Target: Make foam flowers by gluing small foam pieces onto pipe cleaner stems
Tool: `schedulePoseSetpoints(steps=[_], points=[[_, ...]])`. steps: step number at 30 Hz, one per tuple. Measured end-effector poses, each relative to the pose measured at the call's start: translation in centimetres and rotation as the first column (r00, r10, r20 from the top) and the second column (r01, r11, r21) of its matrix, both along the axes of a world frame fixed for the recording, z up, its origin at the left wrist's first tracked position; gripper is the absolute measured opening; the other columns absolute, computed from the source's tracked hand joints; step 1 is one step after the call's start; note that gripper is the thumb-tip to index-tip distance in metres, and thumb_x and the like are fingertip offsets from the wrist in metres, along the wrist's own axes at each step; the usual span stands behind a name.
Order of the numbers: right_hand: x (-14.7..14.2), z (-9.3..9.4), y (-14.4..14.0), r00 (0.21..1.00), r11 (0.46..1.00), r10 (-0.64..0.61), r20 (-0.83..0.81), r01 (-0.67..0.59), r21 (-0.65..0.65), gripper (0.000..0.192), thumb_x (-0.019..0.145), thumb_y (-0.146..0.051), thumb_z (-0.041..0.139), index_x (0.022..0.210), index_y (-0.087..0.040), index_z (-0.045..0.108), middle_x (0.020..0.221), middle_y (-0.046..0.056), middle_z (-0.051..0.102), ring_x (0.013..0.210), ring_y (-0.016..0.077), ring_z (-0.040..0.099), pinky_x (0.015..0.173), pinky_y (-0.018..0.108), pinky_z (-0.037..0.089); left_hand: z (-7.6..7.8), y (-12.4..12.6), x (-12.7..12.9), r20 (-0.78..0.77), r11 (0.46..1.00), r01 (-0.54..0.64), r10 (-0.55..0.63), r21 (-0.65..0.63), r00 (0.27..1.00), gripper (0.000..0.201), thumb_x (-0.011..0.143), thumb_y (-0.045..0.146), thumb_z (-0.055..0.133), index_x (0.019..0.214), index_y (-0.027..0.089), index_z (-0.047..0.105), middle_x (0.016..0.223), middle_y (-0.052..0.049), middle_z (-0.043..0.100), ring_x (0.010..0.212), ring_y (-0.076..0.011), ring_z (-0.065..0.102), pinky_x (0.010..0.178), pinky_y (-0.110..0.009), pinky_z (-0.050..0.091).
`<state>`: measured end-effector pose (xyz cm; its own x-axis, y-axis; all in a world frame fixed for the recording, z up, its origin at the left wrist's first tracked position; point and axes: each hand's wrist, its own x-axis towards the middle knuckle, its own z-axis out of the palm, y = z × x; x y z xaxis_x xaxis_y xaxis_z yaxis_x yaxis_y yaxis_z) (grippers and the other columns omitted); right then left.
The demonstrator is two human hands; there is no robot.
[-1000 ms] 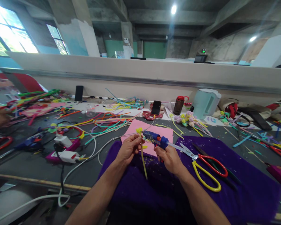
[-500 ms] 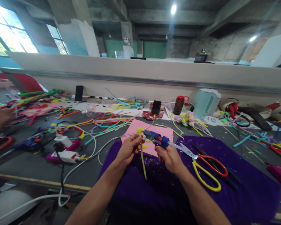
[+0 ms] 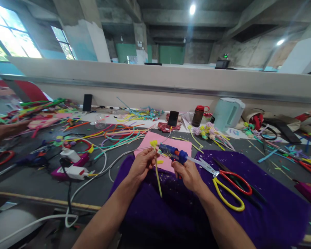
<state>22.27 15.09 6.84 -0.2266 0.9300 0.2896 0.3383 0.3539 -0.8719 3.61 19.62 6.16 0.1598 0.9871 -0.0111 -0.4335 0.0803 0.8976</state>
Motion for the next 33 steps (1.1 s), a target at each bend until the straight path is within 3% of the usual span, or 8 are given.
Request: schedulePoseSetpoints(steps=[4, 8, 12, 17, 24, 29, 31, 33], points=[[0.6, 0.5, 0.2, 0.955, 0.958, -0.26, 0.14, 0.237, 0.161, 0.035, 0.085, -0.043, 0.038, 0.087, -0.014, 0.057, 0.061, 0.001, 0.053, 0.055, 0.0145, 0.051, 0.054, 0.026, 0.039, 0.2, 0.2, -0.3, 0.018, 0.999, -0.029, 0.028, 0.022, 0.999, 0.027, 0.064, 0.036, 0.07, 0.074, 0.013, 0.06, 0.068, 0.0, 0.062, 0.038, -0.0002, 0.043, 0.031, -0.012, 0.025], [1.3, 0.8, 0.8, 0.695, 0.854, -0.514, 0.503, 0.362, 0.373, 0.03, 0.079, -0.038, 0.049, 0.099, -0.017, 0.054, 0.089, 0.006, 0.056, 0.08, 0.0196, 0.055, 0.066, 0.028, 0.04, 0.6, 0.4, -0.7, 0.052, 0.999, -0.04, 0.04, 0.011, 0.998, 0.027, 0.064, 0.036, 0.07, 0.075, 0.013, 0.06, 0.066, 0.001, 0.062, 0.037, 0.0, 0.042, 0.031, -0.012, 0.024], [1.5, 0.4, 1.2, 0.441, 0.871, -0.477, 0.761, 0.355, 0.34, 0.038, 0.078, -0.047, 0.05, 0.103, -0.019, 0.054, 0.098, 0.008, 0.053, 0.084, 0.022, 0.057, 0.061, 0.027, 0.039, 0.8, 0.4, -0.8, 0.072, 0.999, -0.038, 0.037, 0.012, 0.997, 0.026, 0.064, 0.034, 0.07, 0.073, 0.012, 0.06, 0.064, 0.001, 0.062, 0.037, -0.0001, 0.042, 0.03, -0.012, 0.023], [1.6, -0.3, 1.6, 0.289, 0.907, -0.363, 0.886, 0.329, 0.264, 0.04, 0.079, -0.051, 0.047, 0.1, -0.018, 0.055, 0.097, 0.009, 0.054, 0.078, 0.0229, 0.06, 0.057, 0.028, 0.038, 0.8, 0.4, -0.9, 0.092, 0.999, -0.036, 0.036, 0.0, 0.995, 0.026, 0.064, 0.034, 0.071, 0.074, 0.013, 0.06, 0.065, 0.001, 0.063, 0.037, 0.0001, 0.042, 0.031, -0.011, 0.025], [2.3, 0.0, 1.6, 0.246, 0.942, -0.229, 0.942, 0.301, 0.15, 0.046, 0.078, -0.056, 0.046, 0.099, -0.017, 0.059, 0.093, 0.011, 0.059, 0.081, 0.0245, 0.061, 0.062, 0.029, 0.039, 0.8, 0.3, -0.7, 0.062, 1.0, -0.006, 0.006, 0.002, 0.998, 0.025, 0.066, 0.033, 0.069, 0.078, 0.013, 0.06, 0.065, 0.002, 0.061, 0.037, -0.0002, 0.041, 0.031, -0.012, 0.024], [2.4, 1.6, 2.0, 0.267, 0.918, -0.348, 0.899, 0.291, 0.269, 0.034, 0.089, -0.04, 0.036, 0.099, -0.021, 0.062, 0.097, 0.009, 0.062, 0.084, 0.0218, 0.061, 0.061, 0.027, 0.039, 0.9, 0.2, -0.5, 0.027, 1.0, 0.007, -0.008, 0.03, 1.0, 0.024, 0.068, 0.033, 0.067, 0.078, 0.012, 0.059, 0.065, 0.001, 0.061, 0.038, -0.0006, 0.041, 0.032, -0.012, 0.024], [2.0, 2.3, 3.1, 0.3, 0.941, -0.32, 0.899, 0.214, 0.263, 0.033, 0.091, -0.033, 0.033, 0.098, -0.023, 0.063, 0.098, 0.007, 0.064, 0.088, 0.0202, 0.06, 0.063, 0.025, 0.039, 0.9, 0.1, -0.5, 0.008, 0.999, 0.012, -0.012, 0.029, 1.0, 0.024, 0.068, 0.033, 0.067, 0.078, 0.012, 0.059, 0.065, 0.0, 0.061, 0.038, -0.0009, 0.041, 0.032, -0.012, 0.024], [1.4, 2.6, 4.8, 0.306, 0.977, -0.209, 0.929, 0.116, 0.181, 0.031, 0.09, -0.028, 0.035, 0.099, -0.024, 0.064, 0.1, 0.006, 0.065, 0.091, 0.0188, 0.06, 0.067, 0.024, 0.039, 0.9, 0.1, -0.4, -0.009, 1.0, 0.014, -0.014, 0.015, 1.0, 0.026, 0.066, 0.034, 0.068, 0.078, 0.012, 0.059, 0.066, 0.0, 0.061, 0.038, -0.0012, 0.042, 0.032, -0.013, 0.024]])
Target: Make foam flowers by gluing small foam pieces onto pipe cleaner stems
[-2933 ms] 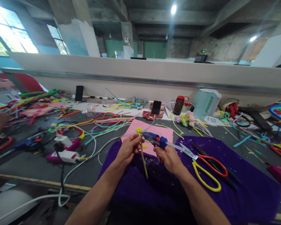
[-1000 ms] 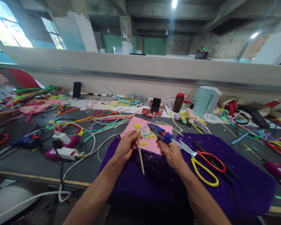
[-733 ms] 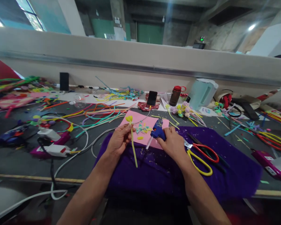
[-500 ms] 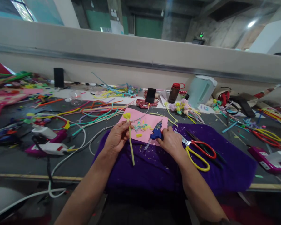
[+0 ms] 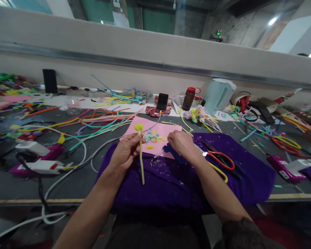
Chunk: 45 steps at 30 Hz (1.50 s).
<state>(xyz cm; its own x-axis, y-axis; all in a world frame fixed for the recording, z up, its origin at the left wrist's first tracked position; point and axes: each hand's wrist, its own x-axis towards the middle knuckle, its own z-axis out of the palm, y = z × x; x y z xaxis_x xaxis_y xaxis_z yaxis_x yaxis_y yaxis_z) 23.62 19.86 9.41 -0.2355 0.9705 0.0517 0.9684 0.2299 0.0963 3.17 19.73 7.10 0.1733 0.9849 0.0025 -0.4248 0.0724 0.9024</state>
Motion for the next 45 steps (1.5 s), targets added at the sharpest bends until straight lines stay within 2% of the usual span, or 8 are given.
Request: schedulePoseSetpoints(steps=[11, 15, 19, 22, 26, 29, 37, 45], points=[[-3.2, -3.5, 5.6, 0.999, 0.999, 0.013, -0.034, -0.014, -0.048, 0.026, 0.078, -0.019, 0.047, 0.087, -0.008, 0.069, 0.095, 0.021, 0.066, 0.088, 0.0295, 0.061, 0.072, 0.034, 0.042, -0.1, -0.3, 0.3, 0.014, 0.999, 0.048, -0.047, -0.025, 0.999, 0.024, 0.066, 0.033, 0.069, 0.076, 0.013, 0.062, 0.063, 0.001, 0.061, 0.036, -0.0004, 0.039, 0.032, -0.013, 0.023], [-3.3, -2.7, 5.4, 0.987, 0.999, 0.035, -0.156, -0.039, -0.022, 0.02, 0.073, -0.016, 0.05, 0.081, -0.008, 0.067, 0.09, 0.02, 0.067, 0.087, 0.0296, 0.061, 0.071, 0.034, 0.042, -0.1, -0.4, 0.3, 0.03, 0.998, 0.038, -0.037, -0.05, 0.999, 0.023, 0.065, 0.033, 0.07, 0.075, 0.014, 0.062, 0.061, 0.001, 0.062, 0.035, -0.0002, 0.039, 0.032, -0.013, 0.022], [-2.7, -1.0, 3.8, 0.931, 0.994, 0.104, -0.349, -0.11, 0.002, 0.019, 0.076, -0.021, 0.047, 0.084, -0.014, 0.063, 0.083, 0.008, 0.068, 0.076, 0.0183, 0.062, 0.064, 0.026, 0.044, -0.2, -0.3, 0.3, 0.032, 0.996, 0.047, -0.045, -0.074, 0.998, 0.024, 0.065, 0.034, 0.07, 0.072, 0.014, 0.061, 0.061, 0.002, 0.062, 0.035, 0.0001, 0.041, 0.032, -0.013, 0.023], [-2.1, -0.3, 2.2, 0.782, 0.981, 0.125, -0.61, -0.19, -0.043, 0.018, 0.08, -0.025, 0.044, 0.083, -0.015, 0.059, 0.067, 0.001, 0.064, 0.056, 0.0105, 0.059, 0.05, 0.019, 0.042, -0.2, -0.3, 0.3, 0.049, 0.992, 0.083, -0.079, -0.096, 0.996, 0.024, 0.064, 0.035, 0.07, 0.072, 0.013, 0.061, 0.062, 0.002, 0.062, 0.036, -0.0001, 0.041, 0.031, -0.013, 0.023], [-1.8, -0.2, 0.2, 0.239, 0.945, -0.067, -0.969, -0.295, -0.138, 0.011, 0.072, -0.024, 0.057, 0.075, -0.014, 0.057, 0.058, -0.003, 0.057, 0.042, 0.006, 0.048, 0.04, 0.016, 0.037, -0.3, -0.3, 0.6, 0.058, 0.982, 0.149, -0.143, -0.119, 0.988, 0.026, 0.065, 0.035, 0.07, 0.072, 0.013, 0.061, 0.06, 0.001, 0.06, 0.036, -0.0003, 0.041, 0.03, -0.012, 0.023], [-1.8, -0.6, -0.6, 0.056, 0.918, -0.149, -0.987, -0.363, -0.159, 0.012, 0.068, -0.02, 0.062, 0.078, -0.014, 0.059, 0.06, -0.003, 0.058, 0.043, 0.0052, 0.049, 0.042, 0.016, 0.039, -0.5, -0.3, 0.8, 0.017, 0.974, 0.19, -0.19, -0.12, 0.982, 0.026, 0.066, 0.036, 0.069, 0.071, 0.012, 0.062, 0.058, 0.001, 0.059, 0.036, -0.0008, 0.041, 0.031, -0.013, 0.024], [-2.0, -1.2, -0.7, -0.042, 0.919, -0.192, -0.981, -0.359, -0.164, 0.022, 0.065, -0.022, 0.067, 0.084, -0.013, 0.06, 0.063, -0.002, 0.062, 0.051, 0.0098, 0.06, 0.043, 0.018, 0.043, -1.0, -0.4, 0.9, -0.028, 0.965, 0.231, -0.236, -0.121, 0.971, 0.024, 0.069, 0.035, 0.067, 0.071, 0.011, 0.062, 0.059, 0.0, 0.058, 0.037, -0.0004, 0.041, 0.032, -0.012, 0.026], [-2.6, -1.7, -0.8, 0.033, 0.949, -0.109, -0.993, -0.293, -0.114, 0.01, 0.067, -0.02, 0.064, 0.074, -0.014, 0.062, 0.056, -0.003, 0.059, 0.043, 0.0065, 0.051, 0.044, 0.019, 0.042, -1.1, -0.4, 1.2, -0.062, 0.961, 0.255, -0.262, -0.109, 0.963, 0.027, 0.069, 0.037, 0.067, 0.071, 0.011, 0.062, 0.057, 0.001, 0.057, 0.037, -0.0005, 0.041, 0.033, -0.012, 0.025]])
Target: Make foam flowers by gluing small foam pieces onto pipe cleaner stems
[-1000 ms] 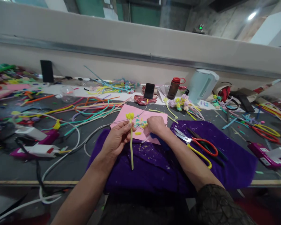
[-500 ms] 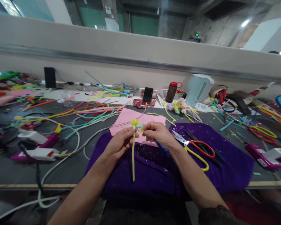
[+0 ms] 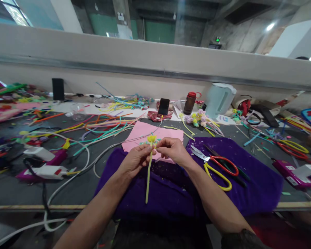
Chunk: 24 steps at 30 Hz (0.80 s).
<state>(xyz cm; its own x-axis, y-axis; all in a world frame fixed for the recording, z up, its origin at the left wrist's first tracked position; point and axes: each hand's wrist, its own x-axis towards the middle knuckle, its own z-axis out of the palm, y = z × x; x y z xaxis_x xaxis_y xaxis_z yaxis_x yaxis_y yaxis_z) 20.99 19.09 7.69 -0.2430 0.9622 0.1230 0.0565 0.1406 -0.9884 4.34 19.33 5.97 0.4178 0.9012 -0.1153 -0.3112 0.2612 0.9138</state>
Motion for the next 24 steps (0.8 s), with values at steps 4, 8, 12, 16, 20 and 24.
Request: schedulePoseSetpoints(steps=[4, 8, 12, 16, 20, 24], points=[[-0.24, -0.15, -0.1, 0.999, 1.0, -0.008, 0.05, 0.007, 0.023, 0.01, 0.068, -0.02, 0.063, 0.076, -0.014, 0.063, 0.06, -0.002, 0.061, 0.045, 0.0066, 0.051, 0.044, 0.019, 0.041, -0.03, 0.0, 0.03, -0.027, 1.0, 0.005, -0.005, -0.004, 1.0, 0.027, 0.069, 0.037, 0.066, 0.069, 0.011, 0.061, 0.047, 0.003, 0.052, 0.034, -0.0014, 0.04, 0.033, -0.013, 0.025], [-0.32, -0.1, -0.21, 0.998, 0.998, 0.011, 0.06, -0.014, 0.055, 0.01, 0.069, -0.021, 0.062, 0.077, -0.015, 0.063, 0.06, -0.002, 0.062, 0.046, 0.007, 0.051, 0.044, 0.019, 0.042, -0.04, -0.06, 0.11, -0.068, 1.0, -0.001, 0.002, 0.019, 0.998, 0.028, 0.069, 0.038, 0.066, 0.068, 0.011, 0.06, 0.046, 0.002, 0.053, 0.033, -0.0023, 0.04, 0.033, -0.014, 0.025], [-0.31, 0.13, -0.31, 0.992, 0.996, -0.028, 0.124, 0.017, 0.088, 0.013, 0.071, -0.026, 0.063, 0.075, -0.014, 0.062, 0.058, -0.002, 0.06, 0.046, 0.0074, 0.05, 0.044, 0.02, 0.041, -0.05, -0.16, 0.19, -0.089, 0.999, -0.012, 0.016, 0.051, 0.996, 0.029, 0.069, 0.039, 0.065, 0.069, 0.01, 0.06, 0.047, 0.002, 0.054, 0.035, -0.002, 0.04, 0.034, -0.014, 0.025], [-0.17, 0.38, -0.48, 0.995, 0.999, 0.019, 0.099, -0.022, 0.024, 0.016, 0.073, -0.03, 0.062, 0.07, -0.014, 0.06, 0.052, -0.004, 0.054, 0.042, 0.0061, 0.047, 0.04, 0.017, 0.037, -0.06, -0.19, 0.16, -0.069, 0.998, 0.025, -0.02, 0.062, 0.997, 0.029, 0.073, 0.039, 0.062, 0.068, 0.011, 0.059, 0.047, 0.003, 0.052, 0.034, -0.0013, 0.038, 0.034, -0.013, 0.024], [0.2, 0.23, -0.43, 0.975, 0.976, 0.192, -0.108, -0.202, -0.086, 0.015, 0.075, -0.028, 0.062, 0.075, -0.014, 0.059, 0.059, -0.002, 0.058, 0.042, 0.0046, 0.047, 0.039, 0.015, 0.036, -0.03, -0.17, 0.05, -0.007, 0.997, 0.068, -0.068, 0.047, 0.998, 0.025, 0.073, 0.036, 0.063, 0.069, 0.011, 0.059, 0.056, 0.003, 0.055, 0.037, -0.0012, 0.041, 0.034, -0.014, 0.027], [0.55, -0.24, -0.06, 0.943, 0.946, 0.246, -0.225, -0.284, -0.155, 0.015, 0.074, -0.027, 0.064, 0.079, -0.013, 0.06, 0.065, 0.0, 0.061, 0.044, 0.0048, 0.05, 0.038, 0.014, 0.035, 0.08, -0.22, -0.05, 0.031, 0.994, 0.104, -0.105, 0.027, 0.994, 0.025, 0.072, 0.035, 0.064, 0.071, 0.011, 0.059, 0.057, 0.003, 0.055, 0.037, -0.0012, 0.04, 0.034, -0.014, 0.027]])
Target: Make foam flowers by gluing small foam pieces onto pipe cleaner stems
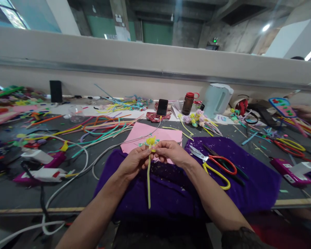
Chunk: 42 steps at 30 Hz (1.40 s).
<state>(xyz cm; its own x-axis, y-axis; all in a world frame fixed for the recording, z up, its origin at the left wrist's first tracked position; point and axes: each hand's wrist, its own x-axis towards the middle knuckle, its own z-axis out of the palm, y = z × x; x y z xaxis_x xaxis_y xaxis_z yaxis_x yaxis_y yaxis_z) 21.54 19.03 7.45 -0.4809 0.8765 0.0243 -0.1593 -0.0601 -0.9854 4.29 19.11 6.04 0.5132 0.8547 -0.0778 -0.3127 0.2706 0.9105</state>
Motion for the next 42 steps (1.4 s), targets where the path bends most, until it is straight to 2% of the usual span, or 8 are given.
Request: schedulePoseSetpoints(steps=[6, 13, 18, 22, 26, 32, 36, 42], points=[[-0.1, -0.3, 0.2, 0.997, 0.997, -0.07, -0.027, 0.069, -0.043, 0.016, 0.069, -0.024, 0.069, 0.069, -0.012, 0.058, 0.055, -0.003, 0.057, 0.038, 0.0037, 0.046, 0.035, 0.014, 0.031, 0.0, -0.1, 0.0, 0.017, 1.0, 0.008, -0.007, -0.013, 1.0, 0.024, 0.073, 0.035, 0.063, 0.07, 0.011, 0.058, 0.056, 0.003, 0.054, 0.037, -0.0012, 0.041, 0.034, -0.013, 0.027], [0.1, -0.7, 0.6, 0.999, 1.0, 0.011, -0.042, -0.012, -0.022, 0.019, 0.07, -0.029, 0.068, 0.072, -0.012, 0.059, 0.056, -0.002, 0.055, 0.039, 0.0028, 0.04, 0.035, 0.013, 0.023, 0.1, -0.5, 0.3, 0.047, 0.999, 0.012, -0.011, -0.032, 0.999, 0.022, 0.071, 0.032, 0.065, 0.07, 0.012, 0.056, 0.059, 0.003, 0.057, 0.037, -0.0011, 0.042, 0.034, -0.013, 0.028], [0.2, 0.2, 0.2, 0.992, 0.989, -0.074, 0.098, 0.061, 0.132, 0.017, 0.073, -0.03, 0.064, 0.075, -0.014, 0.061, 0.057, -0.002, 0.057, 0.042, 0.0055, 0.047, 0.038, 0.016, 0.031, 0.0, -0.3, 0.3, 0.02, 0.999, 0.014, -0.013, -0.043, 1.0, 0.026, 0.07, 0.036, 0.065, 0.066, 0.012, 0.057, 0.05, 0.003, 0.052, 0.035, -0.0016, 0.039, 0.034, -0.013, 0.027], [0.2, 0.8, -0.3, 0.952, 0.895, -0.243, 0.189, 0.145, 0.421, 0.013, 0.073, -0.026, 0.063, 0.082, -0.016, 0.064, 0.068, 0.0, 0.06, 0.055, 0.01, 0.055, 0.051, 0.022, 0.044, -0.1, -0.1, 0.1, 0.005, 0.998, 0.014, -0.014, -0.06, 1.0, 0.027, 0.071, 0.037, 0.063, 0.064, 0.011, 0.057, 0.041, 0.004, 0.045, 0.033, -0.0017, 0.035, 0.034, -0.013, 0.025], [0.1, 0.7, -0.4, 0.896, 0.762, -0.343, 0.282, 0.09, 0.641, 0.008, 0.077, -0.024, 0.059, 0.079, -0.018, 0.064, 0.073, 0.002, 0.06, 0.059, 0.0116, 0.054, 0.055, 0.025, 0.043, 0.0, -0.1, 0.0, 0.002, 0.997, 0.004, -0.004, -0.076, 1.0, 0.027, 0.069, 0.036, 0.064, 0.062, 0.012, 0.056, 0.043, 0.004, 0.046, 0.033, -0.0015, 0.035, 0.033, -0.014, 0.023], [1.0, 1.4, -0.3, 0.802, 0.621, -0.434, 0.41, -0.063, 0.781, 0.009, 0.08, -0.019, 0.054, 0.081, -0.018, 0.062, 0.075, 0.003, 0.06, 0.065, 0.0124, 0.053, 0.06, 0.024, 0.04, 0.3, -0.1, -0.1, -0.123, 0.999, -0.029, 0.023, -0.044, 0.992, 0.029, 0.068, 0.038, 0.064, 0.058, 0.012, 0.055, 0.039, 0.005, 0.044, 0.03, -0.0013, 0.031, 0.032, -0.016, 0.017], [2.4, 2.1, 0.1, 0.797, 0.651, -0.471, 0.377, 0.026, 0.759, 0.01, 0.081, -0.019, 0.052, 0.08, -0.017, 0.062, 0.075, 0.002, 0.058, 0.066, 0.0121, 0.053, 0.06, 0.024, 0.04, 0.7, -0.4, -0.1, -0.225, 0.992, -0.119, 0.122, 0.026, 0.967, 0.025, 0.066, 0.037, 0.065, 0.066, 0.013, 0.06, 0.045, 0.005, 0.052, 0.029, -0.0011, 0.029, 0.032, -0.017, 0.016], [2.6, 2.2, 0.4, 0.833, 0.716, -0.424, 0.354, 0.069, 0.695, 0.008, 0.079, -0.02, 0.054, 0.077, -0.017, 0.061, 0.08, 0.003, 0.06, 0.073, 0.0141, 0.055, 0.064, 0.026, 0.042, 1.3, -0.8, 0.1, -0.381, 0.985, -0.135, 0.167, 0.112, 0.909, 0.023, 0.065, 0.034, 0.065, 0.058, 0.013, 0.059, 0.039, 0.005, 0.048, 0.03, -0.0028, 0.028, 0.035, -0.019, 0.016]])
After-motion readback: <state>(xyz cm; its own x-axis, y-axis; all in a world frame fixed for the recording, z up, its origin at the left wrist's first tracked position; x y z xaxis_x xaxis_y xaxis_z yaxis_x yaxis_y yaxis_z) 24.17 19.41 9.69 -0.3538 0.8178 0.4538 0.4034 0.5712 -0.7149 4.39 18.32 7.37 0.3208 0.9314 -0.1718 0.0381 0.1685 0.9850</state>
